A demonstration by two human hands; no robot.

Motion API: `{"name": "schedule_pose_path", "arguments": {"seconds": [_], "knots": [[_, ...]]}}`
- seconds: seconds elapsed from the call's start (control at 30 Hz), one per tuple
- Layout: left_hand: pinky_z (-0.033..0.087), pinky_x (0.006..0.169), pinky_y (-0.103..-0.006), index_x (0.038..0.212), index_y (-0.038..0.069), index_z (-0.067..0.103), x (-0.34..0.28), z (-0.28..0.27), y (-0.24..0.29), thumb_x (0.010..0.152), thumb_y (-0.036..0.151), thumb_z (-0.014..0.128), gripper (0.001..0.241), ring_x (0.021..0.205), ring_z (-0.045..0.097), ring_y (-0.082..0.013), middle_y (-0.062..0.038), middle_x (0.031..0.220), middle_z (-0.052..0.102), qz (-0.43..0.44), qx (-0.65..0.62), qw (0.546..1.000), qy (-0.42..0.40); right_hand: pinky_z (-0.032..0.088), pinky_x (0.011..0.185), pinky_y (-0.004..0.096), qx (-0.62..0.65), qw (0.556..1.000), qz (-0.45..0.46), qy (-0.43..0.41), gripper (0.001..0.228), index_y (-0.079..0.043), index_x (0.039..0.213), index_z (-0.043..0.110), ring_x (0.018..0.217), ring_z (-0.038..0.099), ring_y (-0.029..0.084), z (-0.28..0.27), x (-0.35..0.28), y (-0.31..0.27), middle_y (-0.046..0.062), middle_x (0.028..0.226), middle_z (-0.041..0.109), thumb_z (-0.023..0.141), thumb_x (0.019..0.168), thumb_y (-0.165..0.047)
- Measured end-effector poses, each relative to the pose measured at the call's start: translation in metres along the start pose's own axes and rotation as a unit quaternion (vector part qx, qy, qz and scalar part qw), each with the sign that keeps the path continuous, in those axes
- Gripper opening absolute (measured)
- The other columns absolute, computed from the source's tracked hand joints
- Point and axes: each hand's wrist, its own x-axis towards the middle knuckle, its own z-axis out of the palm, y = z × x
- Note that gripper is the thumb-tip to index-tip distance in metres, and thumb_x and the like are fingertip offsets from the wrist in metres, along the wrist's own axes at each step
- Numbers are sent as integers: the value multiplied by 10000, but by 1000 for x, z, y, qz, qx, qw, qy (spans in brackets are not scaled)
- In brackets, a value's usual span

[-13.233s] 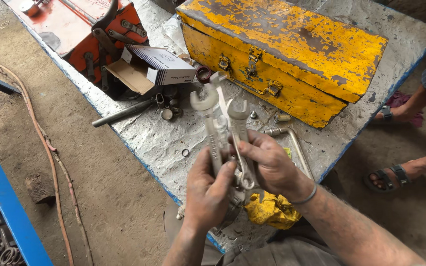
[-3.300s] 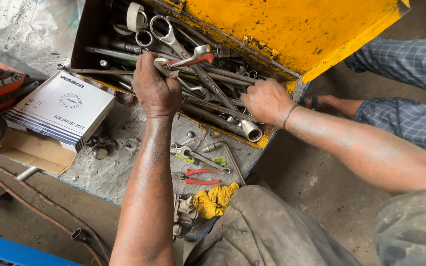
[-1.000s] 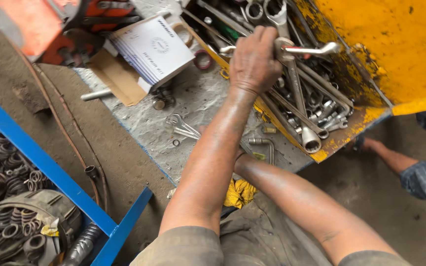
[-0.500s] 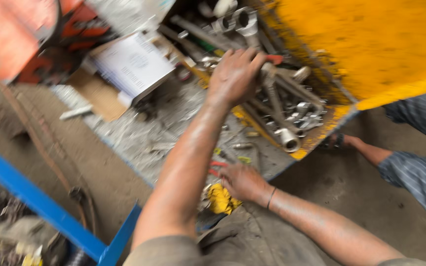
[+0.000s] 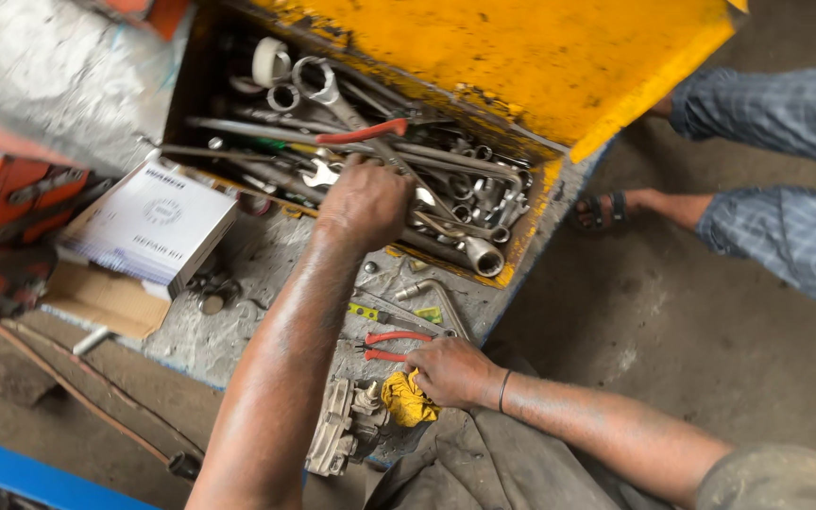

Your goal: The person uses a socket wrench to loosen and remove a bolt from a mechanical component on a workbench. They then wipe the component with a yellow cloth, open a yellow toolbox, and retrieve a small metal ring from a cardboard box before placing it on the component.

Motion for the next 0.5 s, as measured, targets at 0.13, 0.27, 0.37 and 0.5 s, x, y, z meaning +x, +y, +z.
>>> {"name": "schedule_pose_path", "arguments": {"seconds": [0.13, 0.27, 0.37, 0.5], "knots": [[489, 903, -525, 885, 92, 718, -5, -20, -10, 812, 127, 676, 91, 989, 666, -369, -158, 944, 713, -53, -71, 994, 59, 548, 835, 485, -4, 1000, 5, 24, 169, -91, 967, 708, 956, 691, 346, -15, -1, 2, 118, 972, 726, 592, 869, -166], [569, 773, -471, 951, 85, 669, -28, -47, -21, 985, 91, 580, 95, 858, 724, -318, -134, 915, 725, -213, -292, 929, 79, 551, 821, 482, 14, 999, 34, 36, 162, -91, 953, 700, 942, 690, 339, -23, -4, 11, 116, 940, 721, 595, 871, -182], [540, 779, -472, 1017, 51, 679, -31, -61, -17, 812, 4, 669, 210, 890, 696, -363, -171, 951, 717, -76, -193, 956, 210, 547, 824, 485, 15, 998, 52, 33, 170, -89, 960, 695, 941, 691, 333, -25, -6, 15, 111, 943, 721, 592, 871, -191], [516, 869, -524, 955, 67, 695, -6, -50, 16, 842, 103, 639, 132, 891, 701, -346, -164, 900, 717, -3, 7, 1000, 11, 544, 830, 481, 17, 998, 67, 9, 189, -100, 997, 689, 939, 693, 313, -27, -6, 13, 102, 950, 720, 562, 885, -183]]}}
